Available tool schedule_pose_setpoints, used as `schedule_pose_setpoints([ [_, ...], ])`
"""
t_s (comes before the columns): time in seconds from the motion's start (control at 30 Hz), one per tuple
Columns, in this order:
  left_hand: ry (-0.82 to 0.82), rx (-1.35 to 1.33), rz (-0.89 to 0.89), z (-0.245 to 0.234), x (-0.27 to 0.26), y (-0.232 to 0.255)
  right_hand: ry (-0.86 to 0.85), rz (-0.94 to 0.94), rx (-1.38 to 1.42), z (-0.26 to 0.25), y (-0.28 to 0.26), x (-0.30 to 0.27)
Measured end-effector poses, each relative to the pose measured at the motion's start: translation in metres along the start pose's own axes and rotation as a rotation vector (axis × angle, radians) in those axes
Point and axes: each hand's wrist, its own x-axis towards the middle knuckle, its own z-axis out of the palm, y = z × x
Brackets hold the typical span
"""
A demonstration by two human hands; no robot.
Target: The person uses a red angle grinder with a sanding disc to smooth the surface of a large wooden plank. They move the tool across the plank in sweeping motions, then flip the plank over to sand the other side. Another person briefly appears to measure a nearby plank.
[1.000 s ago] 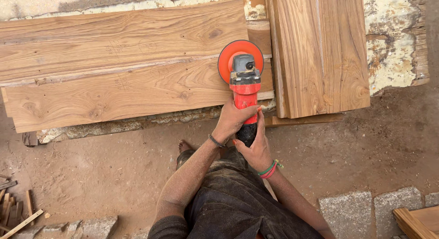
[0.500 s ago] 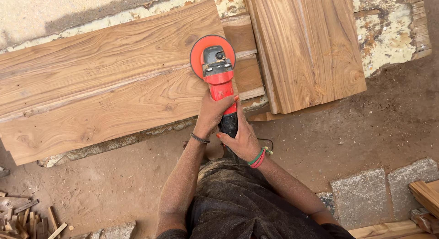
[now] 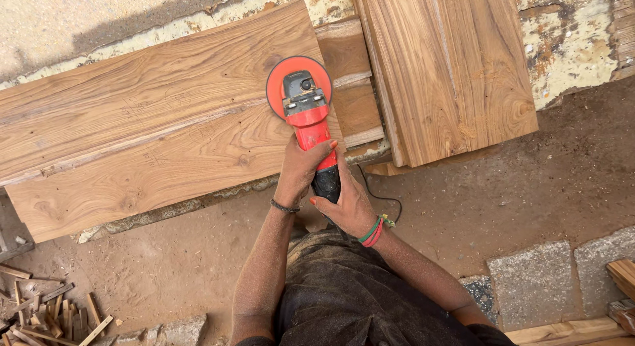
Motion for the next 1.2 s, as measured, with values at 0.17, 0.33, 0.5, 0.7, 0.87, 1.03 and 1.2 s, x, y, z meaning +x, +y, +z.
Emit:
schedule_pose_setpoints([
  [0.17,-0.024,0.156,0.052,0.008,0.007,-0.003,0.039,-0.060,-0.041,-0.005,0.005,-0.003],
  [0.33,-0.031,0.110,0.061,-0.004,0.006,-0.008,-0.062,0.101,0.016,0.003,0.009,0.002],
  [0.5,-0.021,0.172,0.053,-0.026,0.005,0.000,-0.055,-0.086,-0.037,0.022,0.010,0.009],
  [0.7,0.035,0.246,0.121,-0.058,-0.013,0.006,-0.110,0.130,0.089,0.057,-0.009,0.010],
  [0.87,0.027,0.173,0.052,-0.093,-0.020,0.009,-0.147,0.119,0.056,0.081,-0.019,0.015],
  [1.03,0.049,0.192,0.075,-0.131,-0.029,0.022,-0.153,0.168,0.081,0.119,-0.027,0.019],
  [1.2,0.110,0.220,0.010,-0.169,-0.039,0.024,-0.157,0.085,-0.064,0.152,-0.026,0.025],
])
